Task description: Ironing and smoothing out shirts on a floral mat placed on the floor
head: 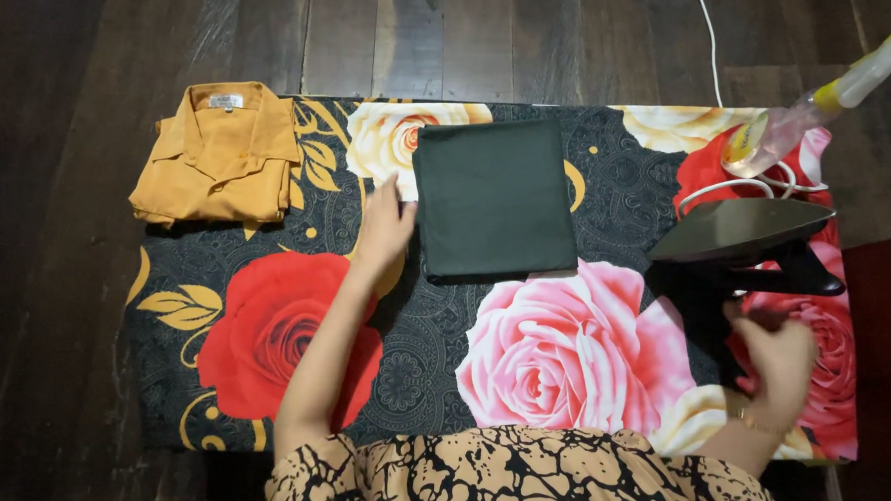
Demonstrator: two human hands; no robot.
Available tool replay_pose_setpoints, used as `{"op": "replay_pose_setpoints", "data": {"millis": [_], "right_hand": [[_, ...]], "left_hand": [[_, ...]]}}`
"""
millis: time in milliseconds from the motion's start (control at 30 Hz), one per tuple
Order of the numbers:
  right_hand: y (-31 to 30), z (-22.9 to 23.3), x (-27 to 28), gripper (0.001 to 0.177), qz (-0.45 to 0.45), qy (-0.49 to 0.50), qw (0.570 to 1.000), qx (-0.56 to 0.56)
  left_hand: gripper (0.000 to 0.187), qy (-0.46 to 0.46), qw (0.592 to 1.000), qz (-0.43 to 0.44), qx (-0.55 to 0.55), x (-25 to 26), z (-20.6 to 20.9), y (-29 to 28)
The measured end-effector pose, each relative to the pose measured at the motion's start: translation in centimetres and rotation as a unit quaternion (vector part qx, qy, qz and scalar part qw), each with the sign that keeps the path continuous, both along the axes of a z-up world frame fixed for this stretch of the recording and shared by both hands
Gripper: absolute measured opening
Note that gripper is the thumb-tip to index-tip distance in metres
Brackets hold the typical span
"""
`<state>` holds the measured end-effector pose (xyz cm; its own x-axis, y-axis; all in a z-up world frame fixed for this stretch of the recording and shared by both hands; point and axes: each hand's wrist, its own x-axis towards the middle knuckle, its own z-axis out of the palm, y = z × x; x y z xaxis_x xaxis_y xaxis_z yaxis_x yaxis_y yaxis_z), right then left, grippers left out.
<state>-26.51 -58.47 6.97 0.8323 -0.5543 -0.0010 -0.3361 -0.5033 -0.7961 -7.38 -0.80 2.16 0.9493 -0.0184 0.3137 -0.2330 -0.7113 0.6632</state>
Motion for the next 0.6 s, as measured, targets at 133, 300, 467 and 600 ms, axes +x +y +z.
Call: {"op": "replay_pose_setpoints", "data": {"millis": [133, 300, 467, 600], "right_hand": [[3.1, 2.7, -1.8, 0.045, -0.007, 0.238, 0.967, -0.093], [12.1, 5.4, 3.0, 0.043, 0.295, 0.164, 0.941, -0.022], [21.6, 6.5, 7.6, 0.038, 0.424, 0.041, 0.897, -0.116], [27.7, 7.2, 11.5, 0.04, 0.498, -0.097, 0.857, -0.091]], "left_hand": [[0.068, 0.063, 0.997, 0.024, 0.049, -4.2, 1.3, -1.8], [0.064, 0.173, 0.984, 0.025, 0.036, -5.9, 2.0, -3.4], [0.059, 0.187, 0.98, 0.058, 0.038, -5.8, 4.0, -4.1], [0.049, 0.076, 0.992, 0.066, 0.079, -5.8, 2.5, -4.9]]}}
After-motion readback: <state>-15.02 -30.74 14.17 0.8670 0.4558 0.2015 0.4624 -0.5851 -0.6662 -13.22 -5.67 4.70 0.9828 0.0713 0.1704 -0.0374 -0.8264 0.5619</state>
